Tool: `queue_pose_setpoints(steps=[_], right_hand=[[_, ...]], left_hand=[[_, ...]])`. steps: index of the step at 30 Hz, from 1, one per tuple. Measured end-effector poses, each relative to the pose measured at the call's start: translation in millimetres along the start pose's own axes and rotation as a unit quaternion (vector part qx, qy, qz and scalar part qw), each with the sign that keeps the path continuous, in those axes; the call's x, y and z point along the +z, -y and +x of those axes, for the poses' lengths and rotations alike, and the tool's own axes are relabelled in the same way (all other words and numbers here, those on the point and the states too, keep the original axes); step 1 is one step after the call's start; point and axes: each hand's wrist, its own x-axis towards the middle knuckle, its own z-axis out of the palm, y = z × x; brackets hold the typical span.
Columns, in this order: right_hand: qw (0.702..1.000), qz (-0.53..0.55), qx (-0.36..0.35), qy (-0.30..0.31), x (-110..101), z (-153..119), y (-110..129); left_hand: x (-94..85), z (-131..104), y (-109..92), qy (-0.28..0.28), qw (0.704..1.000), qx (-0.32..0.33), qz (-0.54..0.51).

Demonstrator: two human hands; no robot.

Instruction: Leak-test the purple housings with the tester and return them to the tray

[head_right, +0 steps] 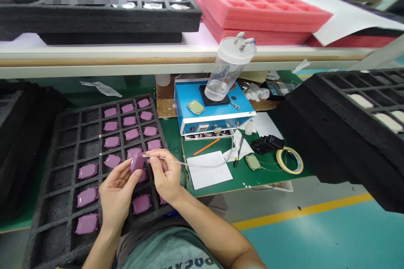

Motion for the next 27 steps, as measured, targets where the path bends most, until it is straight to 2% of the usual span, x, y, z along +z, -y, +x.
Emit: queue_pose_setpoints(steps=[3,6,9,12,14,16,19,22,24,25,27], right_hand=[[1.0,-0.002,0.003,0.009,-2,-5,3],[1.0,-0.01,-0.005,-0.012,-7,-14,7],[0.999,-0.029,0.009,-0.042,-11,-19,7],[0.997,-0.055,0.038,-0.023,-11,-21,7],[0.996,-0.068,0.05,-0.013,-11,-22,9],[0.995,-0.079,0.058,-0.013,-11,-23,10],[0.994,-0.088,0.065,-0.02,-11,-22,11],[0.993,-0.087,0.074,-0.02,-12,-24,11],[0.992,-0.092,0.082,-0.022,-13,-25,10],[0.992,-0.094,0.086,-0.024,-13,-26,10],[0.99,-0.097,0.095,-0.025,-13,-27,9]], left_hand=[[-2.2,-9,0,-0.008,1.0,0.006,0.008],[-19.7,-7,-7,0.022,0.996,0.045,0.067],[-61.5,25,-23,0.021,0.964,0.118,0.237],[-109.0,75,-33,0.01,0.9,0.128,0.416],[-126.4,103,-32,0.05,0.866,0.112,0.485],[-131.0,117,-29,0.082,0.851,0.106,0.508],[-133.0,104,-34,0.09,0.84,0.125,0.521],[-149.8,69,-60,0.043,0.808,0.169,0.562],[-171.4,57,-85,0.014,0.78,0.18,0.599],[-185.5,58,-98,-0.003,0.771,0.175,0.613],[-220.3,78,-126,-0.064,0.765,0.152,0.622]])
